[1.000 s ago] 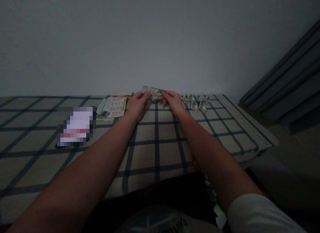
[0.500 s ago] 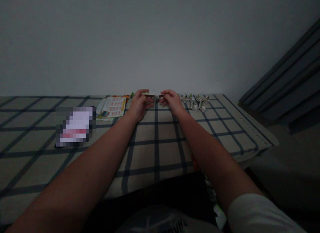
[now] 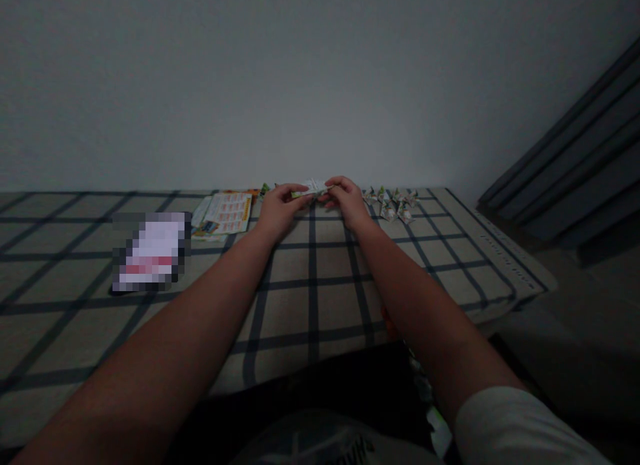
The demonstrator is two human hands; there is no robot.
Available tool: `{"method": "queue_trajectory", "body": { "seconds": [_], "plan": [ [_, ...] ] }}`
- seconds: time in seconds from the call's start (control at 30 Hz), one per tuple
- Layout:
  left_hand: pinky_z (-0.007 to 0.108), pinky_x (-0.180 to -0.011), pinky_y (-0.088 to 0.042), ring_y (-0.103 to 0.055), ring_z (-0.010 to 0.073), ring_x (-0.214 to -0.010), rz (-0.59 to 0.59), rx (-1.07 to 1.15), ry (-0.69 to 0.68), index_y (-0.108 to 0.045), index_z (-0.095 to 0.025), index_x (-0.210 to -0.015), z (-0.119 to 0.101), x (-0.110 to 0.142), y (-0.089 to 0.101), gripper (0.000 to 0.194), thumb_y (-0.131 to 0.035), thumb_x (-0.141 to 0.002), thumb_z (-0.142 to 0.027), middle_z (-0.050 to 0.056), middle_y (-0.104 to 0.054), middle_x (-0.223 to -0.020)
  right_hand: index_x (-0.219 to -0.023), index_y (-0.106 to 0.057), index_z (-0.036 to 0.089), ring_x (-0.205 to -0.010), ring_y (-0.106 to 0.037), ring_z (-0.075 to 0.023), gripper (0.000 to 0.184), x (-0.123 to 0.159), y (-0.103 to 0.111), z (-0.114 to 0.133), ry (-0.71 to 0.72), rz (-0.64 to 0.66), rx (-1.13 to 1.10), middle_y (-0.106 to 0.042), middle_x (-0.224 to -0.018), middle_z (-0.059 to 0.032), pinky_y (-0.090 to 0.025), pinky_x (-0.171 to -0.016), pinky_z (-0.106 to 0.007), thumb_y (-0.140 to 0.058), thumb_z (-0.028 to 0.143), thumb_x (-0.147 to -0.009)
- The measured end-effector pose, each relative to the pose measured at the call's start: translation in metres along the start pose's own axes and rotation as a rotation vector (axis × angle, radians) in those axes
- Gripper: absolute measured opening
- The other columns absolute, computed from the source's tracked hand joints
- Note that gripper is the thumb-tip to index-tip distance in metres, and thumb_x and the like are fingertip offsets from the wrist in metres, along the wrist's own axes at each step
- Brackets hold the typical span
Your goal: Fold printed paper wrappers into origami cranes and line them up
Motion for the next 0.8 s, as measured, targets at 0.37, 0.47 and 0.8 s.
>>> {"method": "queue_trajectory", "body": {
  "seconds": [0.37, 0.47, 0.8],
  "plan": [
    [0.028, -0.068, -0.044, -0.058, 0.0176, -0.068, -0.013, -0.055, 0.011, -0.079, -0.017, -0.076, -0.026, 0.008, 0.008, 0.024, -0.084, -0.070, -0.040, 0.004, -0.070, -0.068, -0.089, -0.066, 0.021, -0.074, -0.070, -0.0117, 0.020, -0.002, -0.005, -0.007, -0.019, 0.138, -0.049, -0.071, -0.085, -0.0001, -0.056, -0.063, -0.021, -0.076, 0.034, -0.079],
    [0.028, -0.066, -0.043, -0.057, 0.0179, -0.066, -0.037, -0.067, 0.014, -0.077, -0.016, -0.071, -0.025, 0.007, 0.010, 0.024, -0.084, -0.071, -0.039, 0.003, -0.067, -0.063, -0.086, -0.068, 0.019, -0.076, -0.070, -0.0116, 0.019, -0.003, -0.004, -0.007, -0.010, 0.121, 0.008, -0.073, -0.086, -0.0020, -0.055, -0.064, -0.020, -0.076, 0.036, -0.081],
    [0.028, -0.069, -0.052, -0.062, 0.0140, -0.067, 0.089, 0.162, 0.141, -0.071, -0.017, -0.121, 0.004, 0.000, -0.005, 0.058, -0.081, -0.064, -0.023, 0.002, -0.068, -0.083, -0.093, -0.071, 0.020, -0.068, -0.068, -0.0109, 0.014, -0.003, -0.006, -0.008, -0.030, 0.109, -0.014, -0.072, -0.079, -0.0003, -0.057, -0.064, -0.022, -0.075, 0.024, -0.081]
  ]
}}
Point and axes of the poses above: each hand's wrist, its own x-axis away from the middle knuckle, its own y-axis out of the back of the hand, z = x × y, the point moved 5 cm from there along -x, towards the middle knuckle
